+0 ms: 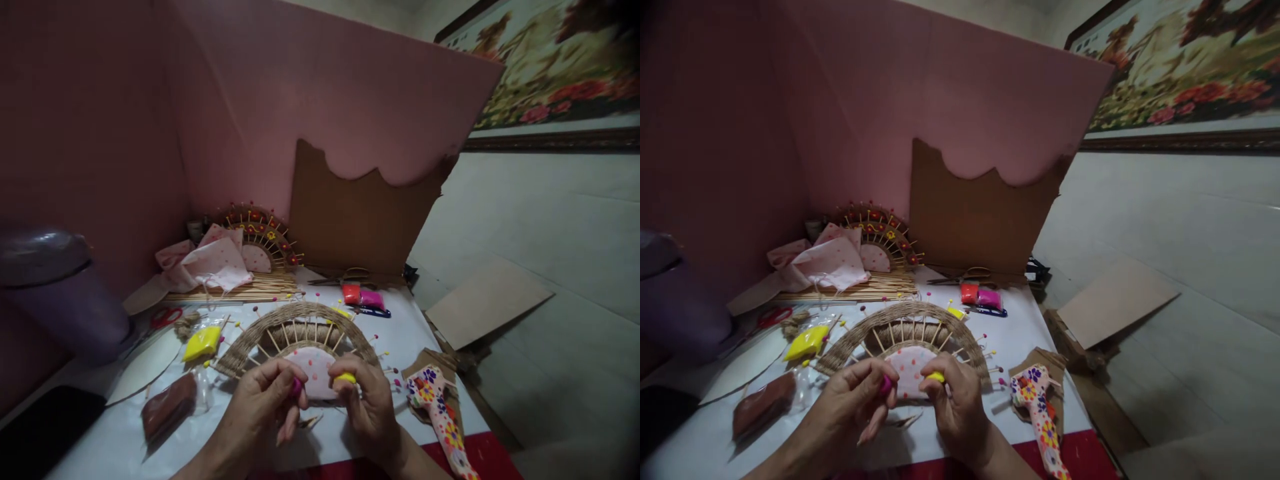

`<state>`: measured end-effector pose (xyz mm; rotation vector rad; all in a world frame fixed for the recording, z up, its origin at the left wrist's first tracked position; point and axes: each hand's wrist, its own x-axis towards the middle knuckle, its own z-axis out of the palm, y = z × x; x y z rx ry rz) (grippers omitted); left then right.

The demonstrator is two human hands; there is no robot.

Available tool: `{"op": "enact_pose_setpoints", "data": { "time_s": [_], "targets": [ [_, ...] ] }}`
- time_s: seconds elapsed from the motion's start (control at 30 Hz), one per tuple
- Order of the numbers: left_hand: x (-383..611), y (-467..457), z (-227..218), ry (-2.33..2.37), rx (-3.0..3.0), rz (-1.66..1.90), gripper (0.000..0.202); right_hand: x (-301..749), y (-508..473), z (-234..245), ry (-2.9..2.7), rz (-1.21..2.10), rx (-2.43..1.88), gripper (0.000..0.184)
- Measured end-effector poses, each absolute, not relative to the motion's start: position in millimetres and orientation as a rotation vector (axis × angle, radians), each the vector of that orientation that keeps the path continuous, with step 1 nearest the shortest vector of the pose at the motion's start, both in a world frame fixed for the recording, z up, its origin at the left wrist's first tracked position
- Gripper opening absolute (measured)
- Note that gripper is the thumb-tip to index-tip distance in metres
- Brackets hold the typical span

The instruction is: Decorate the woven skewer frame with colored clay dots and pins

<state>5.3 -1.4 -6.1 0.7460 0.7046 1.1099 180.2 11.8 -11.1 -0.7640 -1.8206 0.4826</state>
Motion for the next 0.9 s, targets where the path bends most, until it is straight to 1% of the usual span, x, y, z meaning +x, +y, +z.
{"op": "enact_pose_setpoints", "data": {
  "time_s": [0.13, 0.17, 0.23, 0.27, 0.3, 0.37, 0.43, 0.47, 0.57, 0.73, 0.83, 0.9],
  "targets": [
    [5.2, -3.6, -6.3, 0.71, 0.815, 1.142, 0.026, 179.0, 14.8, -10.6, -1.817, 0.46, -0.833, 0.025],
    [4.8, -4.2, -6.1, 0.722, 0.832, 1.152, 0.027, 179.4, 15.4, -9.9, -1.802, 0.434, -0.84, 0.026],
    [3.9, -5.1, -5.3, 0.762, 0.86, 1.158, 0.031, 181.0, 16.2, -8.5, -1.775, 0.423, -0.872, 0.015],
    [3.4, -5.3, -4.5, 0.787, 0.876, 1.156, 0.031, 181.9, 16.3, -8.2, -1.755, 0.445, -0.893, 0.013],
    [3.0, -5.3, -3.6, 0.811, 0.897, 1.16, 0.028, 182.5, 16.2, -8.1, -1.745, 0.479, -0.908, 0.015],
    [2.1, -4.6, -1.6, 0.837, 0.947, 1.191, 0.023, 182.1, 15.3, -9.1, -1.71, 0.581, -0.92, 0.026],
    [0.8, -3.3, -0.1, 0.813, 0.988, 1.216, 0.026, 178.8, 13.8, -10.6, -1.648, 0.737, -0.907, 0.035],
    [-0.1, -2.5, 0.3, 0.79, 1.001, 1.21, 0.028, 176.4, 13.0, -11.3, -1.616, 0.824, -0.897, 0.037],
    [-2.5, -1.5, 0.6, 0.727, 1.006, 1.153, 0.03, 169.5, 12.2, -12.2, -1.547, 0.994, -0.884, 0.029],
    [-2.1, -3.2, -1.2, 0.759, 0.981, 1.163, 0.035, 171.4, 18.7, -12.1, -1.536, 0.938, -0.914, 0.02],
    [-1.3, -1.3, -4.9, 0.793, 1.026, 1.18, 0.027, 175.3, 22.0, -13.3, -1.503, 0.968, -0.908, 0.025],
    [-1.6, 1.2, -7.2, 0.81, 1.042, 1.176, 0.034, 175.6, 22.6, -15.1, -1.471, 1.058, -0.858, 0.031]
  ]
}}
